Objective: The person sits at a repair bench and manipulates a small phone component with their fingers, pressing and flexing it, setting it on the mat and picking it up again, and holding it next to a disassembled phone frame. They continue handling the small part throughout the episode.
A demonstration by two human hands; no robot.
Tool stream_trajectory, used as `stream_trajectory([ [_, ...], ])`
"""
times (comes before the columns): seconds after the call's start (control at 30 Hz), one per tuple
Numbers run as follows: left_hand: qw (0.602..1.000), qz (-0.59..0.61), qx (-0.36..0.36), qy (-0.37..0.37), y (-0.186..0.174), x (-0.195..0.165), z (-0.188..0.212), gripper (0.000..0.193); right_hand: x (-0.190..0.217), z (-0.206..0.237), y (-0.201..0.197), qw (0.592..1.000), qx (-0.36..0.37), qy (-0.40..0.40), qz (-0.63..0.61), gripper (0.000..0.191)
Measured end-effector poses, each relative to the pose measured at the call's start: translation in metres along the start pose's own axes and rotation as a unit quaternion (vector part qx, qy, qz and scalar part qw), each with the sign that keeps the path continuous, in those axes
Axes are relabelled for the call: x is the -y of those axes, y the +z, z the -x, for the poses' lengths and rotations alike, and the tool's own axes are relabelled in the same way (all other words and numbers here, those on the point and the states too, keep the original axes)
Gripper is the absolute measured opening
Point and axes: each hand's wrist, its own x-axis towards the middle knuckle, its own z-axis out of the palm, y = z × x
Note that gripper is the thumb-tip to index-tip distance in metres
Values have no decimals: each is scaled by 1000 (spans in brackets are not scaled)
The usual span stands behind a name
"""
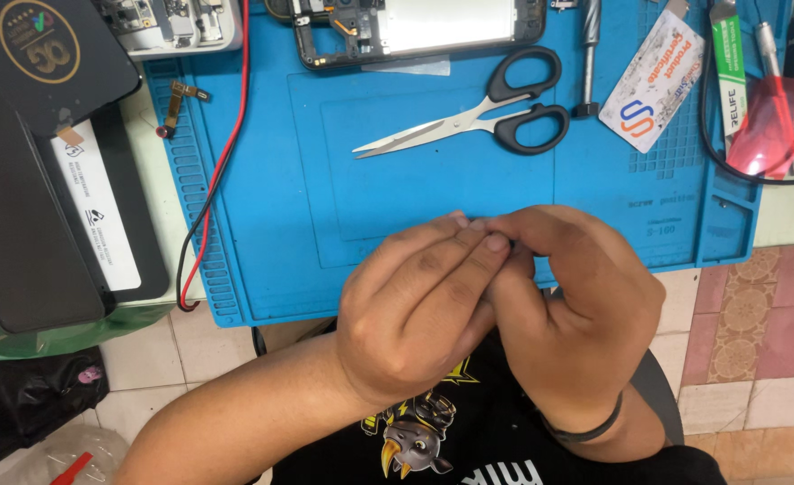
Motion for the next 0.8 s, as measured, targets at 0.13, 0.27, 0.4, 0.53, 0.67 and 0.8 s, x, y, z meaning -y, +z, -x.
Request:
stream_trajectory([
  [0.13,999,33,2,-30,-6,-5,-3,34,-1,1,-4,999,14,21,-27,17],
  [0.27,997,49,-31,-49,-5,-9,-4,33,-3,3,-13,993,62,61,-77,23],
  [0.4,997,53,-33,-55,-6,-9,-1,33,-5,8,-16,992,68,64,-84,26],
  [0.53,997,50,-30,-55,-5,-9,4,34,-6,11,-13,993,50,73,-83,23],
  [0.67,998,36,-23,-47,-4,-8,6,33,-6,10,-11,994,44,57,-79,21],
  [0.8,999,26,-11,-30,-5,-5,6,33,-4,9,-9,996,40,46,-60,19],
])
